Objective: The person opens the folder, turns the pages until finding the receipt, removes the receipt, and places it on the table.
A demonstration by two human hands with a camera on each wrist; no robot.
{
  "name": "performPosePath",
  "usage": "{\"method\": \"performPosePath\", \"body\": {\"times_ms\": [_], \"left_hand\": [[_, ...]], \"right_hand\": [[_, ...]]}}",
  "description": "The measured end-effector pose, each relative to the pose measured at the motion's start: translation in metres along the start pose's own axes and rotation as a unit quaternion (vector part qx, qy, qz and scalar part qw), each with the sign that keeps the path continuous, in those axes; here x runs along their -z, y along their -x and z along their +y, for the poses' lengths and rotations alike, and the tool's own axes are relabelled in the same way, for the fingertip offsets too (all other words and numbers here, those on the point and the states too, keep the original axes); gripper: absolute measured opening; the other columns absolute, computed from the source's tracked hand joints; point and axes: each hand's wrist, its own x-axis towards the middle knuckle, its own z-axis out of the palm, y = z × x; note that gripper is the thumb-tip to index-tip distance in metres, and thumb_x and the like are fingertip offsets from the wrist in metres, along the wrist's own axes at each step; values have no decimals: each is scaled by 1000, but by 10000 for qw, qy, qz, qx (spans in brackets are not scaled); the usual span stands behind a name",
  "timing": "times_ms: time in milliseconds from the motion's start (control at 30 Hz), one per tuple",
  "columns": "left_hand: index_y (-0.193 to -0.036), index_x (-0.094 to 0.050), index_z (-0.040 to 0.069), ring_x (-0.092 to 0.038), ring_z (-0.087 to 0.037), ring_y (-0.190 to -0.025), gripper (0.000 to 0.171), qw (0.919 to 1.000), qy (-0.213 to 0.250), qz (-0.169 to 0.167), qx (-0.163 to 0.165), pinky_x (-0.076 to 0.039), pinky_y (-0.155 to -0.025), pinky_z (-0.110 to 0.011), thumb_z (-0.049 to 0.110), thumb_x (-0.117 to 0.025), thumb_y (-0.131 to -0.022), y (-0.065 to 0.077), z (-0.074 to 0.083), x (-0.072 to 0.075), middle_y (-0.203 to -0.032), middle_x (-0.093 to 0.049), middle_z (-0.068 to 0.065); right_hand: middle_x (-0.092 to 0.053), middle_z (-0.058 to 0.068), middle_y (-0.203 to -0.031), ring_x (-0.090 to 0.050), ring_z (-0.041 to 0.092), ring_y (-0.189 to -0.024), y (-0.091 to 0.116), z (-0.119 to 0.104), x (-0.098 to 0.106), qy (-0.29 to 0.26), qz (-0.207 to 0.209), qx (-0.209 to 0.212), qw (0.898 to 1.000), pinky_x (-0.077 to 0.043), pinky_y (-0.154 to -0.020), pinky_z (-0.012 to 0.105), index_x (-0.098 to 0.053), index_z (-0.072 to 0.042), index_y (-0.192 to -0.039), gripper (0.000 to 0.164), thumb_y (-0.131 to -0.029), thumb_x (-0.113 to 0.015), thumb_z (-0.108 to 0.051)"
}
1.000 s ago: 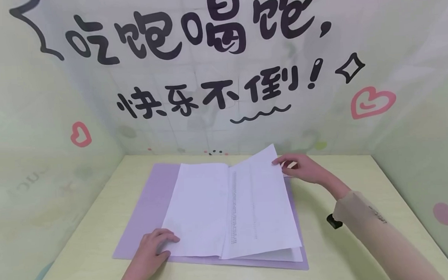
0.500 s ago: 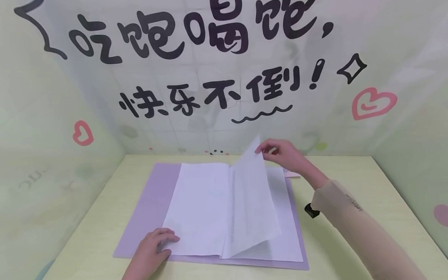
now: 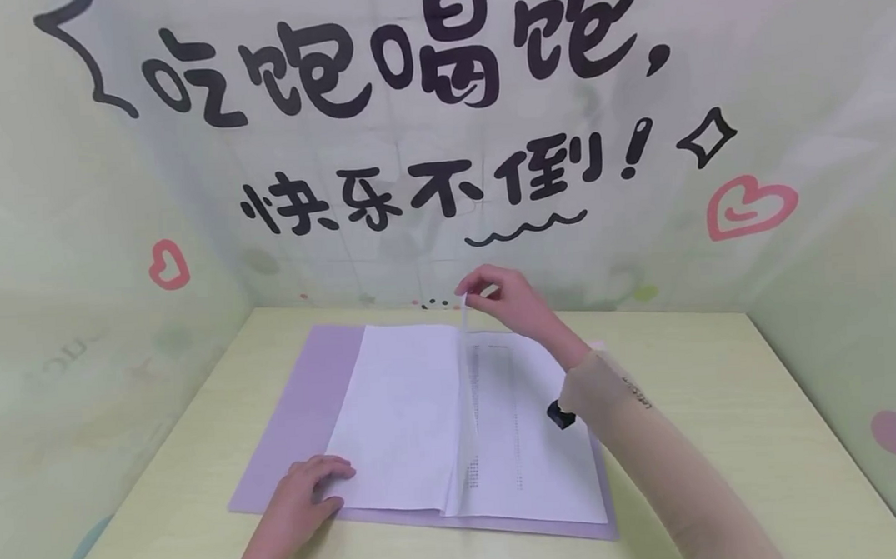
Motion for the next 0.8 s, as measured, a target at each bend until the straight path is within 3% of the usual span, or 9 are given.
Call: {"method": "performPosePath", "body": {"times_ms": [167,367,467,633,800], "left_hand": [[-96,-72,21,-62,-24,-103,39,10000,-42,-45,16,-50,-95,-39,-4,-81,-67,0,1,2,-108,-71,4],[-107,-72,17,-59,-32,-114,41,9978,93,-503,432,-48,-101,-53,-2,-79,-72,-1,0,3,-120,-64,-7],[-110,-72,16,-56,-33,-114,43,9966,72,-631,520,-48,-100,-53,-1,-79,-72,-2,-1,4,-122,-62,-11],[-113,-71,13,-55,-35,-117,45,9978,78,-498,438,-49,-99,-52,-1,-80,-72,0,-3,4,-125,-61,-14],[-124,-64,1,-54,-42,-120,55,9992,129,-302,212,-45,-103,-58,2,-81,-72,-1,-6,5,-129,-57,-22]], "right_hand": [[-69,6,-110,-64,20,-101,-10,-3,-19,-406,127,124,9990,-58,-88,34,-70,-10,-107,15,-93,-66,-8],[-68,8,-111,-66,20,-101,-18,-6,-41,-740,116,187,9970,-58,-91,34,-70,-9,-108,17,-91,-69,-9],[-67,7,-111,-66,19,-101,-22,-8,-53,-896,78,209,9957,-58,-91,31,-70,-9,-108,18,-90,-70,-10],[-65,8,-114,-64,19,-105,-28,-11,-69,-927,-76,249,9954,-56,-95,31,-69,-10,-113,24,-89,-73,-13],[-62,3,-122,-59,17,-111,-32,-11,-84,-562,-354,356,9972,-53,-100,34,-66,-15,-121,36,-86,-76,-16]]}}
